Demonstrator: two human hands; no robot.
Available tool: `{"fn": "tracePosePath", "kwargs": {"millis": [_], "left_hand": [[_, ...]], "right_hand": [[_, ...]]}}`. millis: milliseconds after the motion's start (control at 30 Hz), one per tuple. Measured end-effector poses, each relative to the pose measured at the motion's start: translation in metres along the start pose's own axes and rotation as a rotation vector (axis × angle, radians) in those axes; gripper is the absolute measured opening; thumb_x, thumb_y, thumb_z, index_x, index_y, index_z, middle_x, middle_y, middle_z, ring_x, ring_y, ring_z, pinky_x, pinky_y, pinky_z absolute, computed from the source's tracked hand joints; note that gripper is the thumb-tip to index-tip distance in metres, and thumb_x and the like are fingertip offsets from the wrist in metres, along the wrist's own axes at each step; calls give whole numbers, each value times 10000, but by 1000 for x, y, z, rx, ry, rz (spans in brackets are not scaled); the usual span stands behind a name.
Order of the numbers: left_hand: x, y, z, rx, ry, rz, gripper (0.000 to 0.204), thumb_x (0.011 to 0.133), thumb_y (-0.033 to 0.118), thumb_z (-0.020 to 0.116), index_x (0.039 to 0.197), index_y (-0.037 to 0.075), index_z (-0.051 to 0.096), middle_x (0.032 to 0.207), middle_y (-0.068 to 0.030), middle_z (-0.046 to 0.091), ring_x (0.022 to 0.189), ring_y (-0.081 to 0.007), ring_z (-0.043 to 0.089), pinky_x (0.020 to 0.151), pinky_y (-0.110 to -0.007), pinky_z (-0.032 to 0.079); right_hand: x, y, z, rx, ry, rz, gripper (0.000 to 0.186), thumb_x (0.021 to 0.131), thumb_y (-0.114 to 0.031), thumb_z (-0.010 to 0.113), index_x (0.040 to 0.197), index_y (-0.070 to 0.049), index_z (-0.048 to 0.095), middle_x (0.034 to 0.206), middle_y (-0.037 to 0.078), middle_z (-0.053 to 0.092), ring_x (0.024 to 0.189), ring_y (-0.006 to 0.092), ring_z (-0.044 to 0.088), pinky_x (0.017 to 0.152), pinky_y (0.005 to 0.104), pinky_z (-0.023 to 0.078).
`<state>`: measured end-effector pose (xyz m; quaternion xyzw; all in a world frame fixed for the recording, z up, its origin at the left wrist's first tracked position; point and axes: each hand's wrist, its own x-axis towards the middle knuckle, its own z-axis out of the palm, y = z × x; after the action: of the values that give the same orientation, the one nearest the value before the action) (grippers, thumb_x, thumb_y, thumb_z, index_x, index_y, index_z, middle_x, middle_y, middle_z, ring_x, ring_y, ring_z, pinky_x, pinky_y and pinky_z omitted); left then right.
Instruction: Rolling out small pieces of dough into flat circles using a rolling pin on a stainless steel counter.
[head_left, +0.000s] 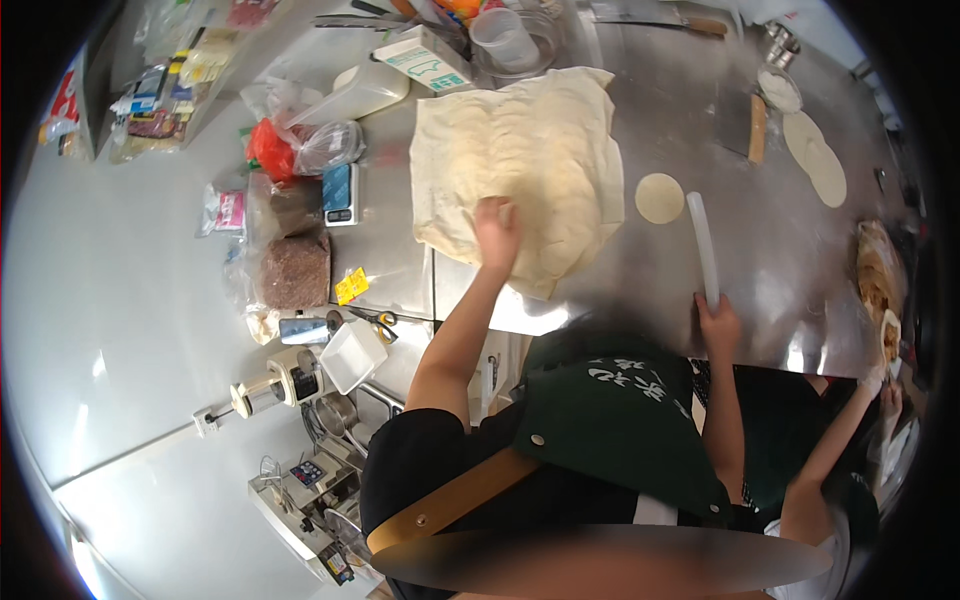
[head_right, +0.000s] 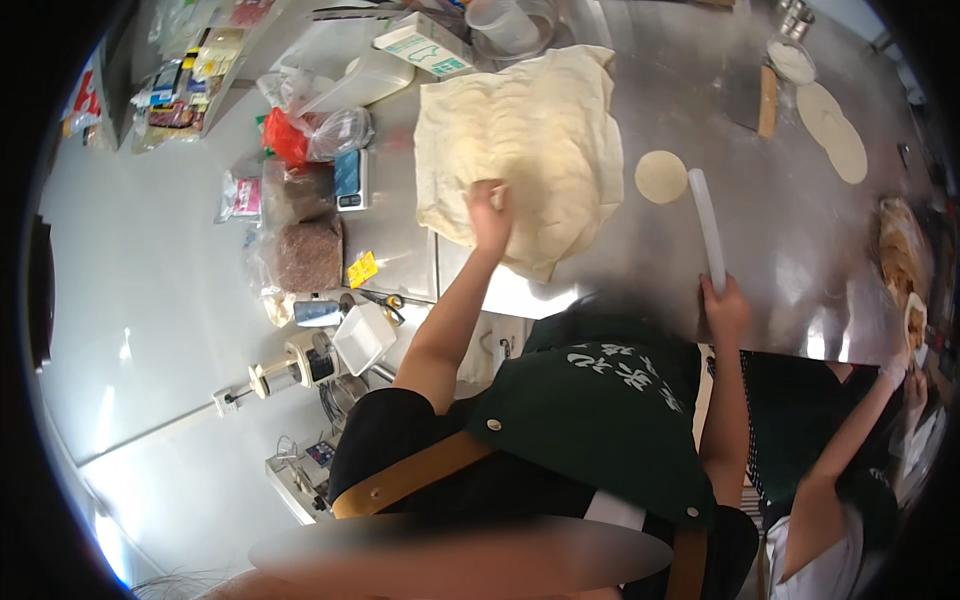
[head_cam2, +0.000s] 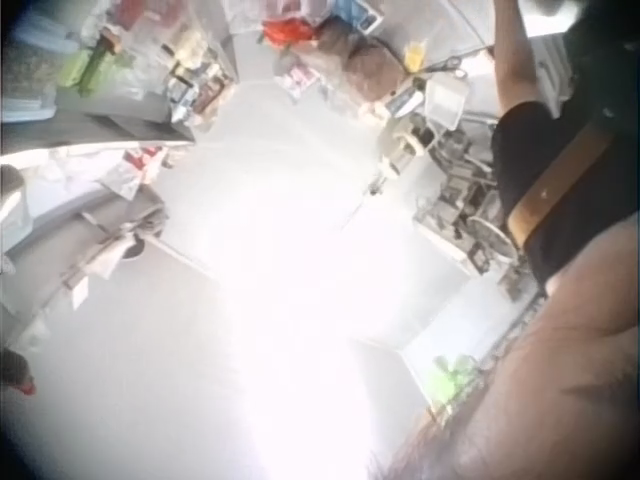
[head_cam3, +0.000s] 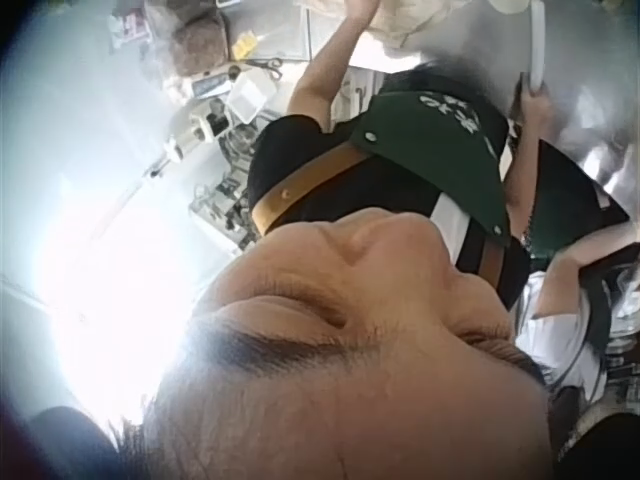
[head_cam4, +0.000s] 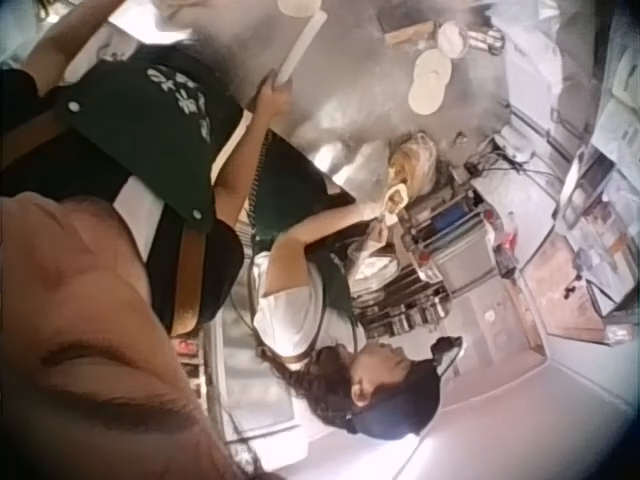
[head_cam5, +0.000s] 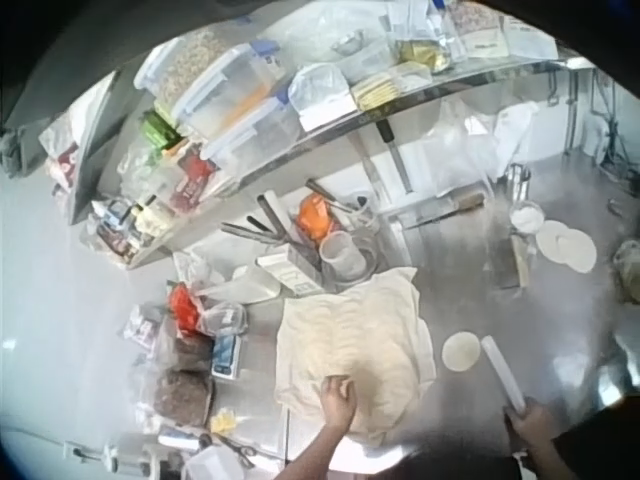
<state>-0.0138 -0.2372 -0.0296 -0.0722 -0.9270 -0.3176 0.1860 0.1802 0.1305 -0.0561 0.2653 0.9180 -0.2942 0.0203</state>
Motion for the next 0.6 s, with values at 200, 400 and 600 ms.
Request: {"fn": "tracePosePath", "kwargs": {"millis": [200,400,600], "left_hand": [[17,121,110,-271,-393,295,203,685,58,676,877,40,611,851,-147,589,858,-322,561,753,-404,456],[38,146,161,164,-583,-91,369,643,248,752,934,54,634,897,-108,615,931,-292,578,815,-366,475],[36,143,162,200,-905,-71,243,674,291,723,824,110,661,951,-103,617,946,-279,580,790,-381,480]], "right_hand": [[-1,-4,0,-40,33,10,511,773,-512,610,944,-32,630,733,198,628,695,380,616,615,434,478],[0,-6,0,55,60,21,518,756,-510,634,919,-19,637,710,188,627,677,374,614,609,419,477],[2,2,4,161,62,76,497,750,-485,655,915,-17,642,720,188,631,686,368,617,617,407,477]]}}
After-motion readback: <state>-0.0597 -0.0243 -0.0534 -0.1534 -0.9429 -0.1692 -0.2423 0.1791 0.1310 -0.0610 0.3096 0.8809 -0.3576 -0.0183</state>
